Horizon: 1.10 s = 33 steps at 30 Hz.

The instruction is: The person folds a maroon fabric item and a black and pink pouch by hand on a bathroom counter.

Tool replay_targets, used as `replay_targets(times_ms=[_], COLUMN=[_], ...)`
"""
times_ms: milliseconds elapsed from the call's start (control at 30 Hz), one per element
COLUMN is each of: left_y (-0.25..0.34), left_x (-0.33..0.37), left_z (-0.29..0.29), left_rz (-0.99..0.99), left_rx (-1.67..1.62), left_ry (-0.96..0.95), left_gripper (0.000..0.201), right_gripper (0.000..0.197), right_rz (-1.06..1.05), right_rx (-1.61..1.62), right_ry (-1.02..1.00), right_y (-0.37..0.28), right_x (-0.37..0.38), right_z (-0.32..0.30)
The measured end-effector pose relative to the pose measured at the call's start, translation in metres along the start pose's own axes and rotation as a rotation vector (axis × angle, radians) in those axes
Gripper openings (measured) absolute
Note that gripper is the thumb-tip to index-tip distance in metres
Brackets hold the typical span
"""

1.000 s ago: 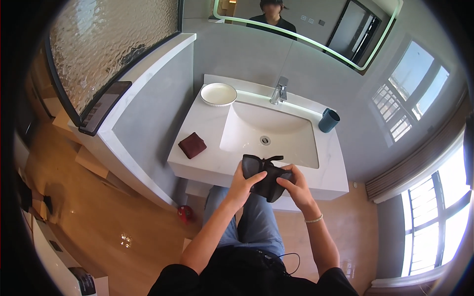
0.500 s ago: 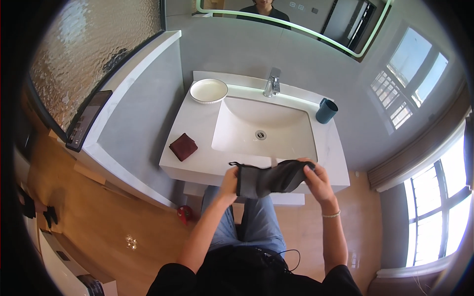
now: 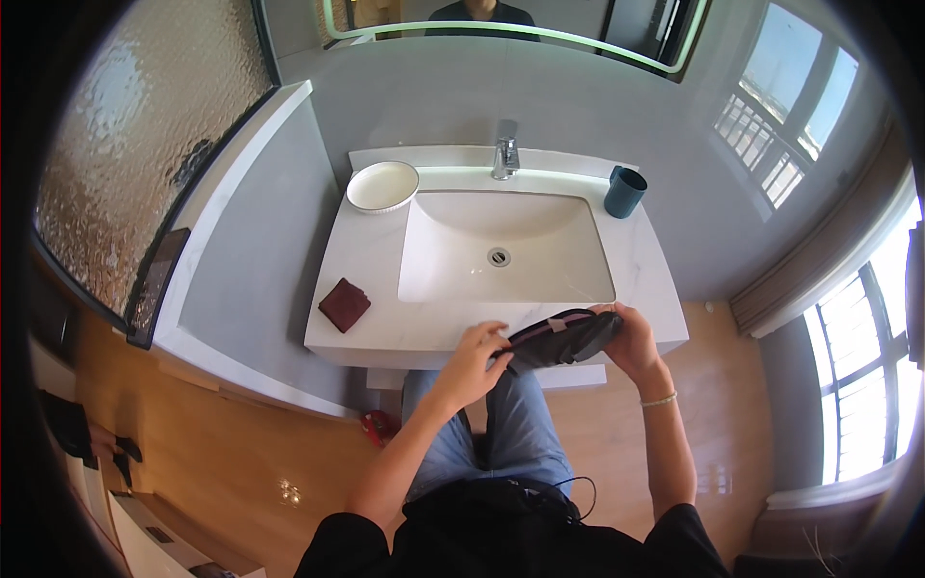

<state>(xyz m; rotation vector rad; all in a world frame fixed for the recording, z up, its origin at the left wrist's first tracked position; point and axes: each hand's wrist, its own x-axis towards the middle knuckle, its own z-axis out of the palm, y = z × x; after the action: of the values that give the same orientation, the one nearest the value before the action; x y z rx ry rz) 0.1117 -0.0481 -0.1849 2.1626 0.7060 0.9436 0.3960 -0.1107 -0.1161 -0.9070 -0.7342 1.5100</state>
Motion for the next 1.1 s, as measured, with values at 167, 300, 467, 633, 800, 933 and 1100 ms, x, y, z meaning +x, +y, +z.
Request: replay_targets(times_ms=[167, 300, 467, 633, 800, 933, 1100], left_y=[0.029, 0.058, 0.055, 0.009, 0.015, -0.023, -0.077], left_x=[0.009, 0.04, 0.054, 0.049, 0.059, 0.07, 0.087], left_z=[-0.033, -0.049, -0.061, -0.089, -0.128, -0.129, -0.109], left_rz=[-0.268, -0.094, -0.101, -0.158, -0.461, -0.366, -0.222], left_rx=[-0.387, -0.307, -0.039, 0.254, -0.211, -0.051, 0.195], left_ry=[0.229, 0.345, 0.352, 0.169, -0.094, -0.166, -0.151], left_gripper=[0.019, 0.017, 0.018, 0.019, 0.022, 0.024, 0.026], right_gripper=[0.014, 0.014, 0.016, 0.024, 0.022, 0.02, 0.02], right_rz=[-0.005, -0.402, -0.183, -0.171, -0.179, -0.22, -0.363], right_rx=[-0.804, -1.113, -0.774, -0.905, -0.962, -1.181, -1.337], right_ry=[0.086, -0.089, 0.117, 0.178, 0.044, -0.024, 0.005], right_y=[-0.011, -0.009, 0.002, 0.001, -0.054, -0.046, -0.002], right_x=[-0.019, -0.012, 0.006, 0.021, 0.024, 0.051, 0.102], right_z=[-0.001, 0.004, 0.003, -0.012, 0.014, -0.002, -0.039])
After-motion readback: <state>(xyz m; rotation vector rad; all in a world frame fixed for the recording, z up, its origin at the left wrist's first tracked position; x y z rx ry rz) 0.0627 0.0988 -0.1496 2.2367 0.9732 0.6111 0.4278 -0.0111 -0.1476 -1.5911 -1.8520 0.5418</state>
